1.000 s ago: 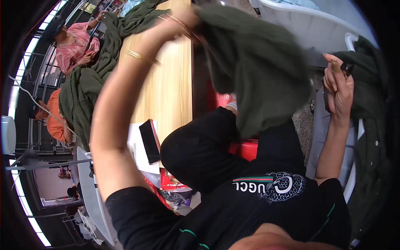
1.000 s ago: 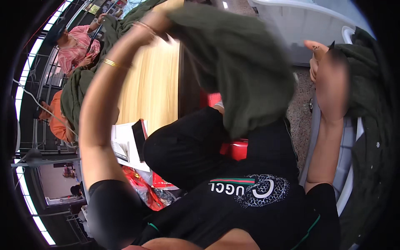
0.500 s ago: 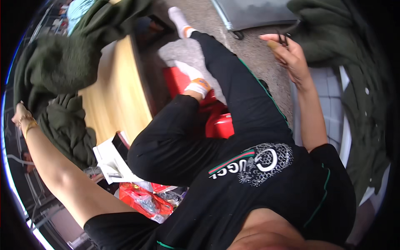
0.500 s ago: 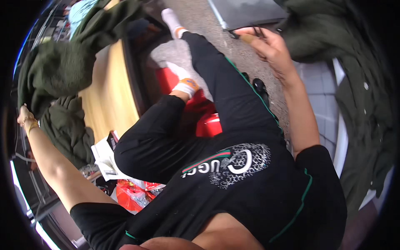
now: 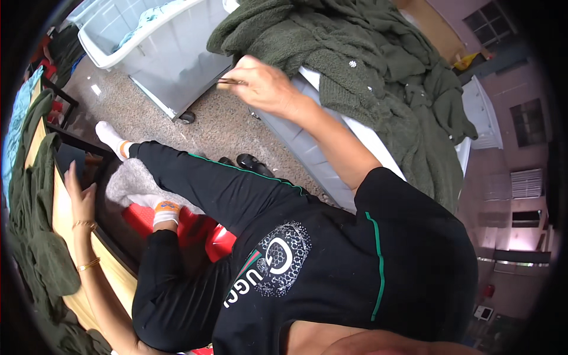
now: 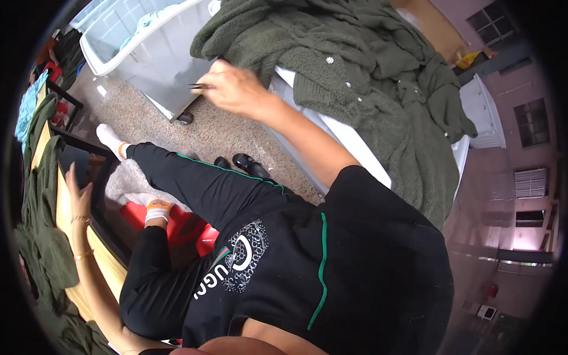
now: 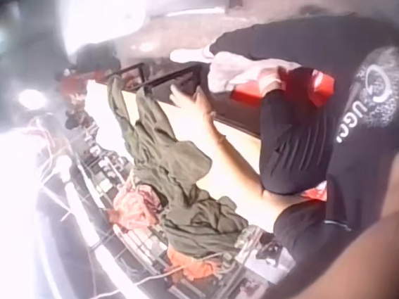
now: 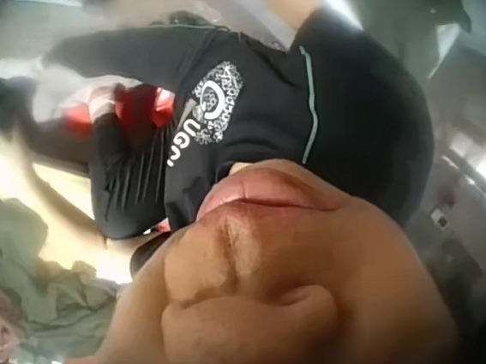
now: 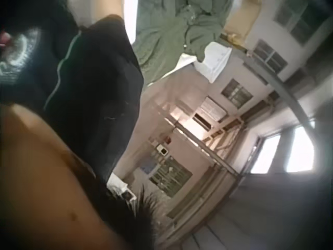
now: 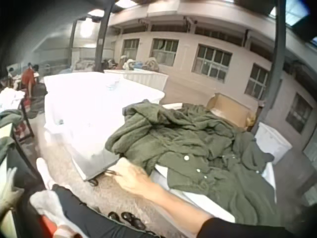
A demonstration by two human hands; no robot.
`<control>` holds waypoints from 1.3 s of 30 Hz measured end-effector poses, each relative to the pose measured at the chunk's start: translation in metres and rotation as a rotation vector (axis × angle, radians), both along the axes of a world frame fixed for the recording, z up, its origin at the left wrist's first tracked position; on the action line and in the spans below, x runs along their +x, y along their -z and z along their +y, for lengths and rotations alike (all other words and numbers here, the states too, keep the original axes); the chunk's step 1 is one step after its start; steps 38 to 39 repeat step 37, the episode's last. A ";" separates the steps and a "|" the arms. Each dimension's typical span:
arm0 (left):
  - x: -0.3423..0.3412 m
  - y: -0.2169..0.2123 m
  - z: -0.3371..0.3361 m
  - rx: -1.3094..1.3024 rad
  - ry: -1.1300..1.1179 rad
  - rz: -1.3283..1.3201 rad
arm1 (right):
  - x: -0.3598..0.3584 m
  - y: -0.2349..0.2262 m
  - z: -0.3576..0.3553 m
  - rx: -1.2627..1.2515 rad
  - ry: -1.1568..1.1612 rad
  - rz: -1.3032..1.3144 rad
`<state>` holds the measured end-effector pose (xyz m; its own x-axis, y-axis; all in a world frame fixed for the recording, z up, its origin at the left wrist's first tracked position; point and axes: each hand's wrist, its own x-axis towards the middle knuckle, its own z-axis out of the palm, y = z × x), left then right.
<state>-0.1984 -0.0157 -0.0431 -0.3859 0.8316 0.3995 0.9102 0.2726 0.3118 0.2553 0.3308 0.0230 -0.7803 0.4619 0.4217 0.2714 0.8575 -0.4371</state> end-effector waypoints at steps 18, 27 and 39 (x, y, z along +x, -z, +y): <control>0.242 -0.049 0.040 -0.555 0.444 -0.228 | 0.140 -0.100 0.163 0.021 0.730 -0.198; 0.227 -0.015 0.029 -0.609 0.419 -0.260 | 0.232 -0.020 0.183 -0.762 0.801 0.165; 0.234 -0.031 0.043 -0.827 0.311 -0.281 | 0.226 -0.004 0.190 -0.834 0.656 0.671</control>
